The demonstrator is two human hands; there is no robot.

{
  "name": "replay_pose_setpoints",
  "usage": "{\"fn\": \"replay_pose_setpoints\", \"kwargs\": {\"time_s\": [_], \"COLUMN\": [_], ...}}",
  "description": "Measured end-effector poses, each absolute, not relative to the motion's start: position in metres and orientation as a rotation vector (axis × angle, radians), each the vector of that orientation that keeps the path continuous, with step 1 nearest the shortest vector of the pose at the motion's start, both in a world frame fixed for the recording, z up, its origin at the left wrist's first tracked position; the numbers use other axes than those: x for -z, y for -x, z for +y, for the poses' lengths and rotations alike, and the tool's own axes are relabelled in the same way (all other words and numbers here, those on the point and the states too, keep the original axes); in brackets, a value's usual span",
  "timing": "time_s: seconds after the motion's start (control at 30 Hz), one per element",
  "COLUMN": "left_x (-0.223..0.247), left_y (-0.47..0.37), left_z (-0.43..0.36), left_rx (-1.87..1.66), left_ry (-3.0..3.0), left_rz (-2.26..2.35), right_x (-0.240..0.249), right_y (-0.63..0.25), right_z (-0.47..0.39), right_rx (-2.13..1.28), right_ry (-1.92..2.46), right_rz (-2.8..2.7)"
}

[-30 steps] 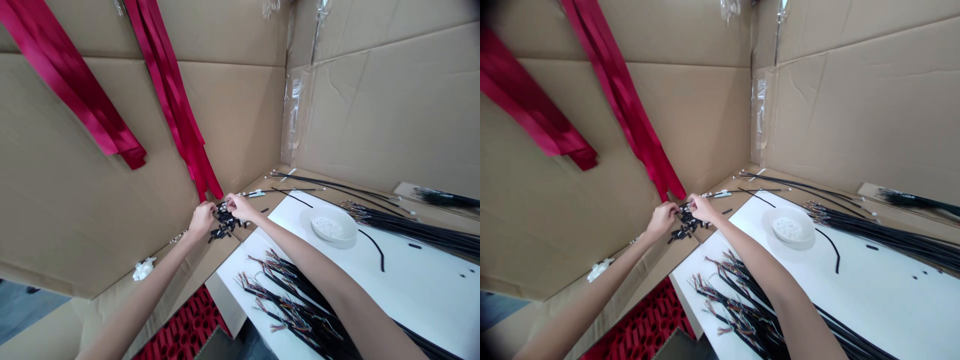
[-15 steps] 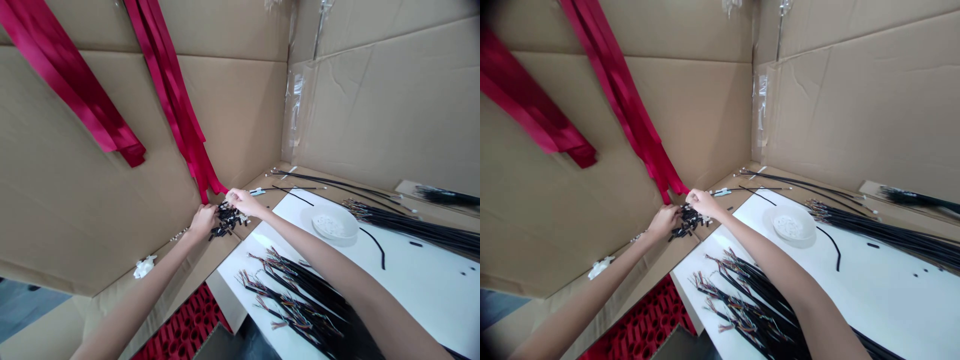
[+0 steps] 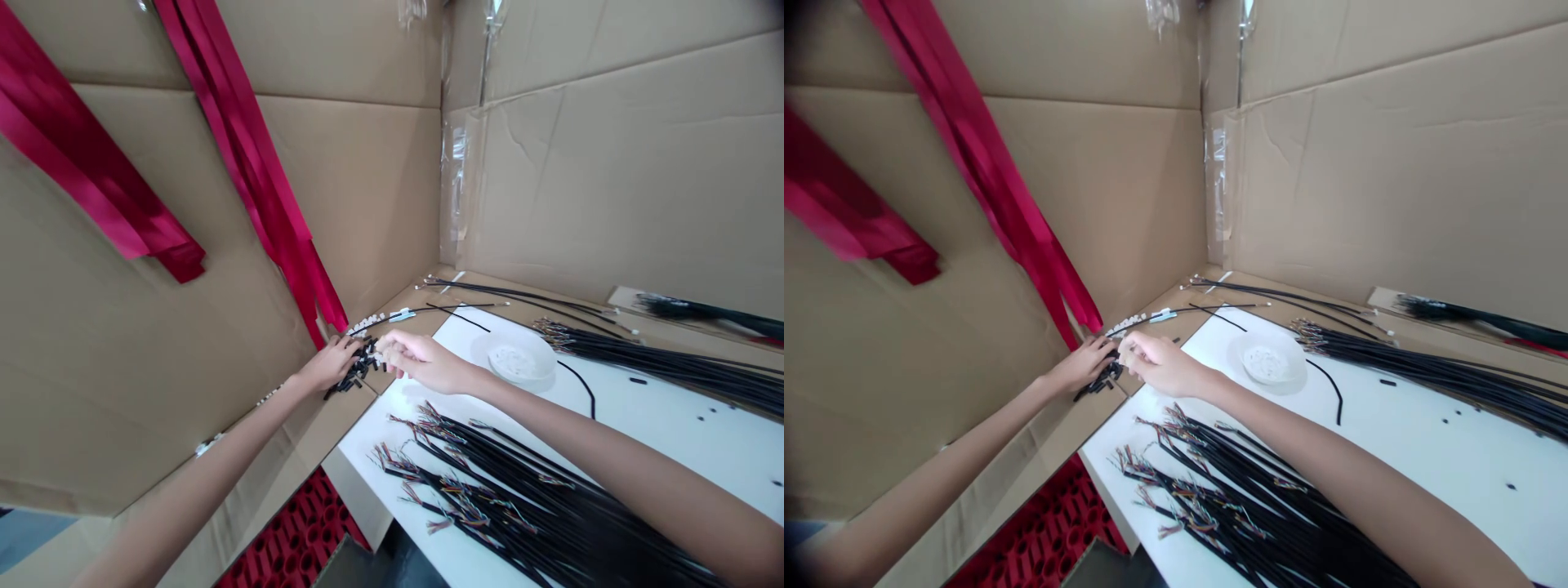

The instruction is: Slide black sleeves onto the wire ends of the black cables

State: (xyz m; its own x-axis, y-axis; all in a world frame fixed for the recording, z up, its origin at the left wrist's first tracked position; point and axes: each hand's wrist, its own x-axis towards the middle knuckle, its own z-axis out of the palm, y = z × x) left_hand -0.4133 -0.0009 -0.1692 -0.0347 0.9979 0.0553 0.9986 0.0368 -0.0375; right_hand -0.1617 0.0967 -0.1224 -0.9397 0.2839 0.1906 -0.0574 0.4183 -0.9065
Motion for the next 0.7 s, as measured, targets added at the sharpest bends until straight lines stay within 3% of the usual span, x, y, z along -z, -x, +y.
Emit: {"fn": "replay_pose_setpoints", "kwargs": {"time_s": [0.7], "left_x": [0.186], "left_y": [0.421], "left_z": [0.021], "left_rx": [0.209], "left_ry": [2.094], "left_rz": [-2.357], "right_x": [0.105], "right_y": [0.050], "right_z": [0.085], "right_rx": [-1.567], "right_ry": [0.412], "right_rz": [-2.242]}}
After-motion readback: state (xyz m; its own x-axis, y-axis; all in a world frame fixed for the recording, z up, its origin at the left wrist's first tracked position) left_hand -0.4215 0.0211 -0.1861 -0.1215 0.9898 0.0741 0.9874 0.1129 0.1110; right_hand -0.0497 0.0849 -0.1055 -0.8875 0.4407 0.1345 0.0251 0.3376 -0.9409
